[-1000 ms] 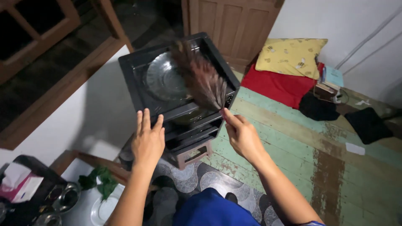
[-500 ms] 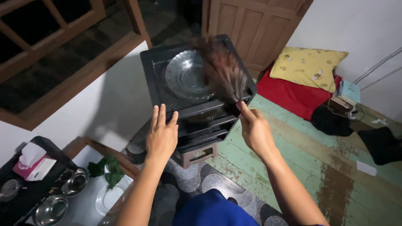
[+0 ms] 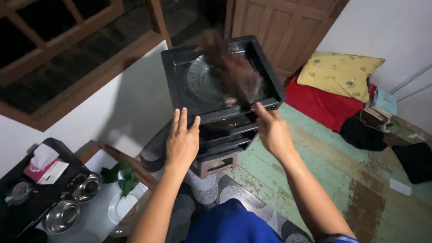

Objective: Dusting a small black shelf unit using a duster.

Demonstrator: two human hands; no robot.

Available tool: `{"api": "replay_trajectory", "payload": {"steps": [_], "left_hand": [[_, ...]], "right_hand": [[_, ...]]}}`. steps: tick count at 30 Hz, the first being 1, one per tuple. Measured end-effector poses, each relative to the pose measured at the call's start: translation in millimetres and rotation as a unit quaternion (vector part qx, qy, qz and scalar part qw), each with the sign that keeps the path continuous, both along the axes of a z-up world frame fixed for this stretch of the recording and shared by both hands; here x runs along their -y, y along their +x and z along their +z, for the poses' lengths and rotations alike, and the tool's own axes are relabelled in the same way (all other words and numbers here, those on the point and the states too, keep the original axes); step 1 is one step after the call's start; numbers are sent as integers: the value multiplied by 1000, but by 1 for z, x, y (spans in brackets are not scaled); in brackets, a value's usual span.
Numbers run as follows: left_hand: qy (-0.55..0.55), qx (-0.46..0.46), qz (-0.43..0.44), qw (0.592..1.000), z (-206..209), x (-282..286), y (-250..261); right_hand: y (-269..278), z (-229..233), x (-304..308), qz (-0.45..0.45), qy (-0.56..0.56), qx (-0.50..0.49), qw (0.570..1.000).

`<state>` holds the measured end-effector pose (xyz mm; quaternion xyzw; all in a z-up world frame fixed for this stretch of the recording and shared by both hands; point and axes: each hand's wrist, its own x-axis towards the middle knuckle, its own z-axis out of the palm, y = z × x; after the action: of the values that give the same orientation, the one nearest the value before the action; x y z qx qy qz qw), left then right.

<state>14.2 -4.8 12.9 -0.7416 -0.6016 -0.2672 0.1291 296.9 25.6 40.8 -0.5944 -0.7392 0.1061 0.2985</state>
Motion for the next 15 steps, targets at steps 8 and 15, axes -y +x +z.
{"api": "replay_trajectory", "payload": {"steps": [8,15], "left_hand": [[-5,10,12,1000,-10,-2,3],[-12,-8,10,1000,-8,-1,0]], "right_hand": [[-35,12,20,56,13,-12,998],[-30,-24,-8,21,19,41,999]]}}
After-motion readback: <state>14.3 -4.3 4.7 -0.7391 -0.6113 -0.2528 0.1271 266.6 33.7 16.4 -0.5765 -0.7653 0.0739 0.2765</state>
